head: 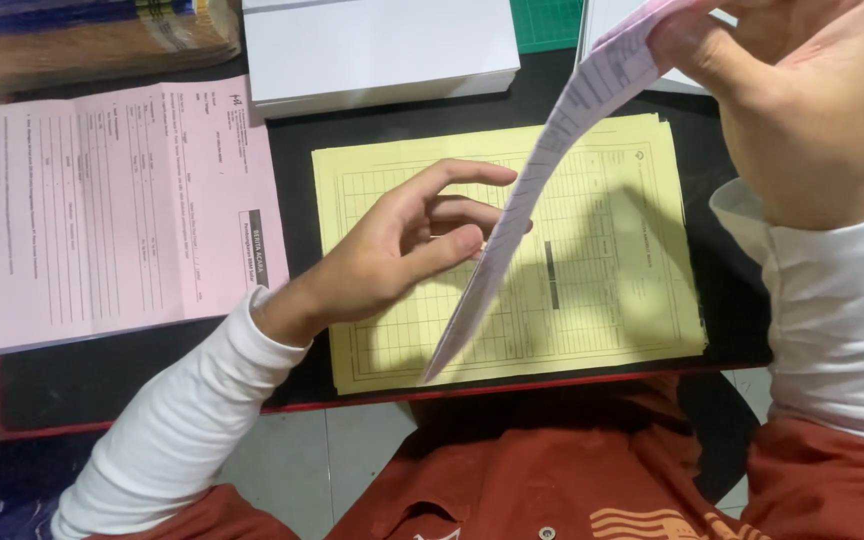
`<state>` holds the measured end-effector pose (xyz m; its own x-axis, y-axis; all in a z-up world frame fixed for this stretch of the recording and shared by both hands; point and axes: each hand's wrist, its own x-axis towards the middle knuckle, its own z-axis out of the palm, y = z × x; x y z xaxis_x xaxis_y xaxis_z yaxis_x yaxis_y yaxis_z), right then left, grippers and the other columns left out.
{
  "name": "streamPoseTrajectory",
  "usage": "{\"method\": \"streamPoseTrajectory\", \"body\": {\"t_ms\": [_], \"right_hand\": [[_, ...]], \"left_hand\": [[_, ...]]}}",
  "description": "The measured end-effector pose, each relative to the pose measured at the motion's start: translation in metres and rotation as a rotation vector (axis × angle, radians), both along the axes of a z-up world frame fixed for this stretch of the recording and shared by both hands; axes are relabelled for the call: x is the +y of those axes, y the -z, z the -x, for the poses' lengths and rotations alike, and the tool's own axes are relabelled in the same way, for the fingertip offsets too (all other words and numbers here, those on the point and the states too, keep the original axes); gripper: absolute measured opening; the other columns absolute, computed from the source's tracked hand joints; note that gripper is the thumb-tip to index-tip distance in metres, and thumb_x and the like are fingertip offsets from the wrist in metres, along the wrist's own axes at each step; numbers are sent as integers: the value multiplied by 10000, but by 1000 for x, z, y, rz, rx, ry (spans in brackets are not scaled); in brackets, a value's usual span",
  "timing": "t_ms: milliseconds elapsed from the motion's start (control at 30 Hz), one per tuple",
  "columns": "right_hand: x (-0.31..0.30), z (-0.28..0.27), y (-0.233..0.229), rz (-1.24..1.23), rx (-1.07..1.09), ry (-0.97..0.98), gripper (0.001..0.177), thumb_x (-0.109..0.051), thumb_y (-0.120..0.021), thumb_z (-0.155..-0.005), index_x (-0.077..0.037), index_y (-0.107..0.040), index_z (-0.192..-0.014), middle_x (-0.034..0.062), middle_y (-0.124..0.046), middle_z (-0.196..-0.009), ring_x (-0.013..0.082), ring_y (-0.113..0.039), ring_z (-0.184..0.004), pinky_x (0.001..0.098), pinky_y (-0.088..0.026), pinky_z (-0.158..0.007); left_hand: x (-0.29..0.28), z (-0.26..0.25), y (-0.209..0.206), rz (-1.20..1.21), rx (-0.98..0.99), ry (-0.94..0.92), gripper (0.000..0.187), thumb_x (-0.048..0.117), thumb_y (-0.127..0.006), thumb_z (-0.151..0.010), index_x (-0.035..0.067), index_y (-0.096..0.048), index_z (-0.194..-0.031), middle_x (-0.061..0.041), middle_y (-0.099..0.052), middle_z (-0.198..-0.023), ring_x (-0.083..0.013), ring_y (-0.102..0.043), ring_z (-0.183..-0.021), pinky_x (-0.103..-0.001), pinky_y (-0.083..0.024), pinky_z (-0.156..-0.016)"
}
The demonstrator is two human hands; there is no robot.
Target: Inserting pink forms into white envelopes and organizing them on yellow ledger sheets
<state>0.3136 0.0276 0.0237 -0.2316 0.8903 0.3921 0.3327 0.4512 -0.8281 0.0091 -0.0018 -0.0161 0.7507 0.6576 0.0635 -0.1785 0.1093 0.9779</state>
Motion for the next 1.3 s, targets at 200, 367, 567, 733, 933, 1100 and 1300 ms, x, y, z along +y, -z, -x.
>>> {"method": "streamPoseTrajectory", "body": {"t_ms": [200,367,567,733,933,1100,1300], "right_hand": [[3,2,30,-84,317,63,192,3,-769,-1188,2,-582,-1144,156,-673,-1140,241,-700,-1021,383,-655,-949],[-1,16,32,-189,264,88,302,119,-718,-1138,9,-522,-1340,288,-667,-1194,324,-683,-1090,411,-584,-970],[-2,48,41,214,412,-446,417,-70,-397,-1143,-41,-364,-1557,133,-553,-1476,263,-535,-1468,369,-315,-1484],[-17,86,29,853,756,-423,910,-638,-411,-874,-152,-240,-1625,172,-427,-1620,436,-481,-1489,623,-456,-1221],[-15,102,23,925,944,-189,462,-225,-345,-1092,-25,-493,-1481,182,-572,-1486,355,-556,-1408,549,-454,-1245],[-1,95,22,868,1018,-246,480,-272,-365,-1108,26,-550,-1435,184,-629,-1436,353,-619,-1348,500,-505,-1210],[16,93,4,877,723,-113,305,-170,-513,-1000,-31,-664,-1226,104,-715,-1250,263,-700,-1175,361,-566,-1053]], "left_hand": [[1,-2,5,196,-28,54,658,347,-674,-942,31,-441,-1470,-151,-710,-1133,-270,-741,-1048,-455,-647,-996],[3,-1,-12,243,235,-104,434,105,-755,-852,23,-647,-1264,-122,-786,-1043,-232,-815,-924,-337,-727,-786],[5,0,0,98,176,-492,250,188,-790,-843,48,-656,-1001,-151,-813,-942,-193,-821,-816,-277,-713,-670],[0,0,-2,-19,155,-566,192,181,-610,-992,93,-490,-871,-191,-810,-864,-264,-847,-766,-263,-678,-565],[1,3,0,-351,233,-720,136,164,-627,-997,78,-565,-911,-48,-741,-882,-133,-744,-785,-234,-635,-673],[8,22,-4,-597,344,-845,132,122,-617,-1006,96,-530,-910,-8,-657,-808,-121,-666,-708,-246,-596,-619],[9,71,-32,-734,477,-964,183,58,-677,-982,88,-520,-893,-4,-631,-772,-120,-632,-664,-277,-512,-593]]}}
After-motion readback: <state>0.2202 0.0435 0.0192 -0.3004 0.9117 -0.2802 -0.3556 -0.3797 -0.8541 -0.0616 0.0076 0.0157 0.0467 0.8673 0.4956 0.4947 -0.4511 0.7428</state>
